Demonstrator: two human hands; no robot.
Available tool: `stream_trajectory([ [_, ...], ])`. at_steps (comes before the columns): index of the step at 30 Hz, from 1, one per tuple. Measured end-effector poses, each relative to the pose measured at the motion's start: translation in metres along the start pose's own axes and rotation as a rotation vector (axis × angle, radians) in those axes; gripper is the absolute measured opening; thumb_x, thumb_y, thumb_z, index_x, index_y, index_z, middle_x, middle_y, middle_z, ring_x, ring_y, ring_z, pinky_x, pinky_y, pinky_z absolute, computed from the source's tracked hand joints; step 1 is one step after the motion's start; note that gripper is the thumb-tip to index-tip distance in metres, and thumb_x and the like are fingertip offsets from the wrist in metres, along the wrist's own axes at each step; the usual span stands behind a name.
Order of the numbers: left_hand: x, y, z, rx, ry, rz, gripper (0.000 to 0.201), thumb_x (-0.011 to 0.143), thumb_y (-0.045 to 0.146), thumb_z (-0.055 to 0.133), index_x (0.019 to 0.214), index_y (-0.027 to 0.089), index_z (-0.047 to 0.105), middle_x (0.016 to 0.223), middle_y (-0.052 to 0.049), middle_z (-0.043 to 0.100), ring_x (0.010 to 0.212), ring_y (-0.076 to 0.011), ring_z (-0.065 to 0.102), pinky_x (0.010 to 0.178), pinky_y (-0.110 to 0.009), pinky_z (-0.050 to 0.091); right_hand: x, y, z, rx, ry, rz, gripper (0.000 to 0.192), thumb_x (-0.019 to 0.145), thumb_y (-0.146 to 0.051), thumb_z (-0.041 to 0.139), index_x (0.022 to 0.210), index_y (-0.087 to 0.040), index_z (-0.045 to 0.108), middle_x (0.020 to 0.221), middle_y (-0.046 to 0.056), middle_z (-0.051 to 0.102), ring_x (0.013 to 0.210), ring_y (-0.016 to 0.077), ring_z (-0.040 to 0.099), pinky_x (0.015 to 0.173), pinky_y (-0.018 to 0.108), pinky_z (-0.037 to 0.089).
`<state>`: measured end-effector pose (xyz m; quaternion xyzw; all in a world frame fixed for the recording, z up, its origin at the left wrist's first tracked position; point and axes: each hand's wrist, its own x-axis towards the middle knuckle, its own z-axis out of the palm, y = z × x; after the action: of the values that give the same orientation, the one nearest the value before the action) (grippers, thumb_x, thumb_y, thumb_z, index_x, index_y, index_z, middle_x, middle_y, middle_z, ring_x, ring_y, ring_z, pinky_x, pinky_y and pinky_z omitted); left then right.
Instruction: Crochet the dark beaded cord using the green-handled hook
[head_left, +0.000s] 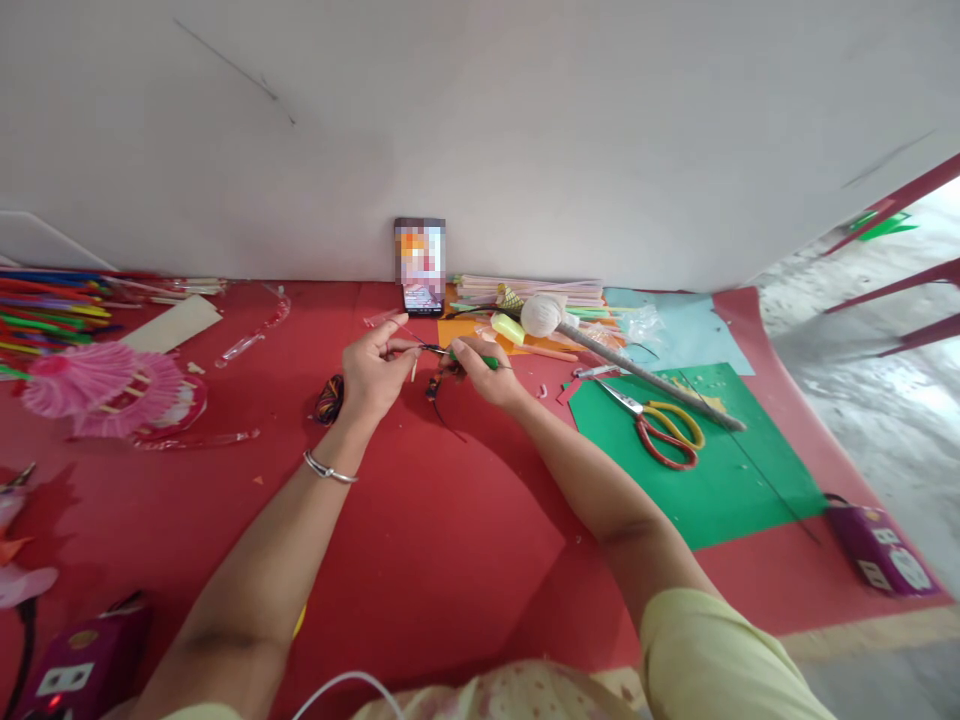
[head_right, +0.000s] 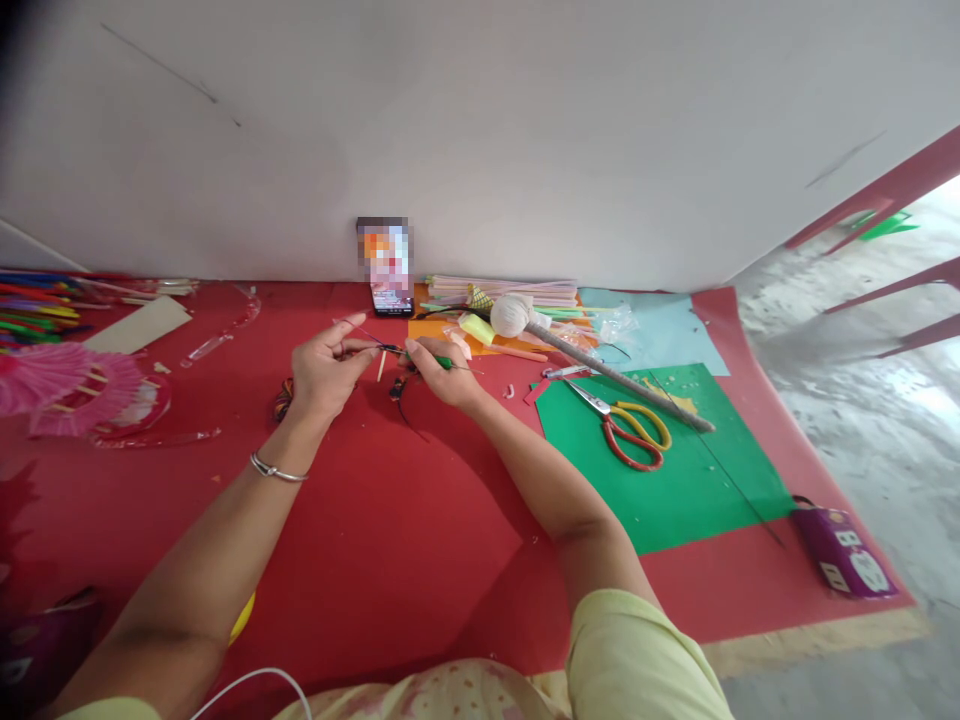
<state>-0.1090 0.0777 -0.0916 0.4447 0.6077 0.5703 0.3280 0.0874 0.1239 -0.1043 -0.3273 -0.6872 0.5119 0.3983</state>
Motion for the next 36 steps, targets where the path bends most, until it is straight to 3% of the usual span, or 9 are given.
stream_trajectory([
  [8, -0.007, -0.002, 0.002, 0.295, 0.059, 0.153, 0.056, 0.085, 0.028, 0.078, 0.140, 0.019, 0.082, 0.086, -0.006, 0.085, 0.054, -0.0103, 0.042, 0.055, -0.025, 0.037, -0.009, -0.001, 0.008, -0.398, -0.027, -0.261, 0.046, 0.115, -0.054, 0.045, 0.090, -0.024, 0.069, 0.095, 0.011, 0.071, 0.085, 0.0235, 0.065, 0.087, 0.041, 0.056],
  [14, -0.008, 0.004, 0.005, 0.212, 0.079, 0.072, 0.060, 0.082, 0.026, 0.079, 0.141, 0.017, 0.080, 0.082, -0.005, 0.083, 0.053, -0.0107, 0.047, 0.055, -0.025, 0.041, -0.013, 0.005, 0.013, -0.536, -0.008, -0.312, 0.041, 0.115, -0.048, 0.045, 0.102, -0.022, 0.074, 0.109, 0.017, 0.074, 0.096, 0.0287, 0.069, 0.092, 0.046, 0.057],
  [20, -0.006, 0.003, 0.006, 0.059, 0.066, 0.004, 0.067, 0.078, 0.024, 0.082, 0.144, 0.013, 0.077, 0.080, -0.005, 0.080, 0.054, -0.0115, 0.052, 0.052, -0.025, 0.043, -0.013, 0.001, 0.013, -0.446, -0.008, -0.298, 0.039, 0.114, -0.052, 0.047, 0.101, -0.024, 0.071, 0.106, 0.014, 0.072, 0.097, 0.0275, 0.068, 0.093, 0.044, 0.057],
  [26, 0.001, -0.006, 0.006, -0.092, 0.076, -0.018, 0.066, 0.072, 0.027, 0.086, 0.136, 0.015, 0.081, 0.086, -0.006, 0.080, 0.068, -0.0139, 0.063, 0.063, -0.025, 0.049, -0.011, -0.002, 0.010, -0.266, -0.025, -0.185, 0.047, 0.116, -0.056, 0.040, 0.089, -0.026, 0.065, 0.092, 0.009, 0.066, 0.086, 0.0247, 0.063, 0.089, 0.045, 0.056],
  [36, 0.001, -0.003, 0.006, -0.109, 0.073, -0.036, 0.066, 0.070, 0.028, 0.087, 0.134, 0.016, 0.081, 0.087, -0.006, 0.080, 0.070, -0.0151, 0.063, 0.064, -0.026, 0.050, -0.013, -0.003, 0.012, -0.174, 0.022, -0.112, 0.050, 0.113, -0.064, 0.044, 0.091, -0.027, 0.069, 0.093, 0.007, 0.069, 0.088, 0.0241, 0.066, 0.092, 0.042, 0.057],
])
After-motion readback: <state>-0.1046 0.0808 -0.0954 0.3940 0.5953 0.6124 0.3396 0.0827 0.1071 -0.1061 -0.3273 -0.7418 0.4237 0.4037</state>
